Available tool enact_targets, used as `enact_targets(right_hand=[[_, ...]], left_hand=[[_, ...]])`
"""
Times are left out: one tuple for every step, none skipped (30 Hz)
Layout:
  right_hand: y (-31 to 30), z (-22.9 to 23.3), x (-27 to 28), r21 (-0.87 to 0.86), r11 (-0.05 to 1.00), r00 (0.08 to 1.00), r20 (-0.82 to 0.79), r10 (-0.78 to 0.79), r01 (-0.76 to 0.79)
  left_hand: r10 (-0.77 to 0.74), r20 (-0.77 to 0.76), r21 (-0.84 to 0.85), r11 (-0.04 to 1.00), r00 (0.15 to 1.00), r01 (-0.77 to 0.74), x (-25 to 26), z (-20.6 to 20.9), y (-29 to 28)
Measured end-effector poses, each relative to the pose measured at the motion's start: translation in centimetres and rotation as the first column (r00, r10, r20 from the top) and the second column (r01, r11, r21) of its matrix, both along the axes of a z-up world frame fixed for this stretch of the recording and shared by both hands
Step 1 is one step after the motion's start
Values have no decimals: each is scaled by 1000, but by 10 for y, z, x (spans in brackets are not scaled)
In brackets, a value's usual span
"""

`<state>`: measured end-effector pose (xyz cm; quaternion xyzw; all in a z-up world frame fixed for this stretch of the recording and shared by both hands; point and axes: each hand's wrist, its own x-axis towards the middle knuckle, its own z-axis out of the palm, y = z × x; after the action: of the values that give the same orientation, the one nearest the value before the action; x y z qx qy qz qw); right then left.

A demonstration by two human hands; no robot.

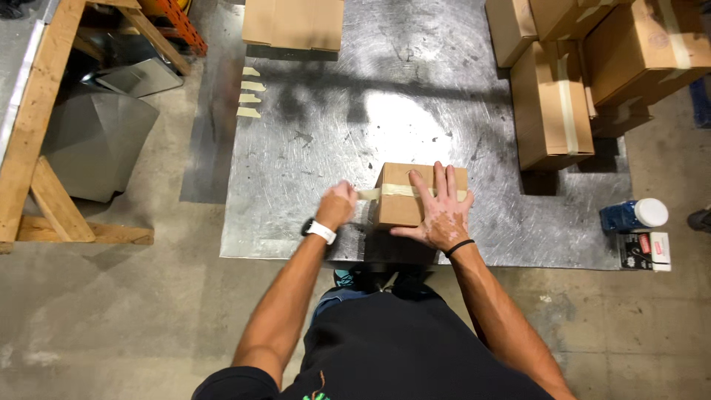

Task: The person packs items into cardboard boxes by hand on a workbench. The person takes a flat cardboard box, unfolds it into a box shape, places a small packaged item inside, and secures the box closed using strips of adhesive tape taken from the edge of the workbench. The person repeats this process for multiple boxes, stacking the completed boxes into a pile on the workbench.

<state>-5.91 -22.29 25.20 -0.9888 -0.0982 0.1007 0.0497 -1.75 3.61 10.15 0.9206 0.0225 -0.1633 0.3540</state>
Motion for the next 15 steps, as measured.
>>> enact_targets(right_hand=[[-3,-3,-1,-7,1000,1000,3,2,-2],[-4,-8,1,39,999,1000,-6,-26,26],[-5,-12,4,84,995,999,-16,-52,53],[-3,-11,6,81,995,999,-14,-51,52],[0,-10,8,71,995,998,11,-67,66],[2,-10,6,62,995,996,29,-82,80],[5,-8,1,60,995,996,25,-82,80],[7,-5,-1,69,993,994,32,-102,99],[10,-1,-2,79,990,992,40,-122,118],[11,-3,-3,82,990,991,47,-122,118],[11,-5,-3,73,989,990,46,-133,130],[11,-6,-6,63,987,988,43,-151,148],[8,-15,3,65,986,986,50,-157,154],[5,-25,9,34,990,988,70,-139,137],[2,-35,15,2,993,989,90,-120,120]], left_hand=[[2,3,-7,1000,1000,-2,2,22,8],[-41,20,60,997,999,40,7,44,19],[-84,33,128,989,996,79,11,65,30],[-84,35,125,989,996,79,15,81,35],[-128,95,136,984,987,115,18,96,40],[-173,147,149,977,974,151,16,109,46],[-172,143,147,977,975,151,11,125,40],[-191,130,180,970,973,166,9,143,33],[-208,116,211,961,971,181,6,161,27],[-209,123,215,960,970,179,0,172,14],[-262,155,191,954,953,231,-6,182,1],[-319,187,169,942,929,290,-13,193,-13],[-325,193,172,940,926,295,-16,205,-25],[-403,277,139,915,872,379,-22,216,-37],[-470,361,113,879,805,463,-28,227,-48]])
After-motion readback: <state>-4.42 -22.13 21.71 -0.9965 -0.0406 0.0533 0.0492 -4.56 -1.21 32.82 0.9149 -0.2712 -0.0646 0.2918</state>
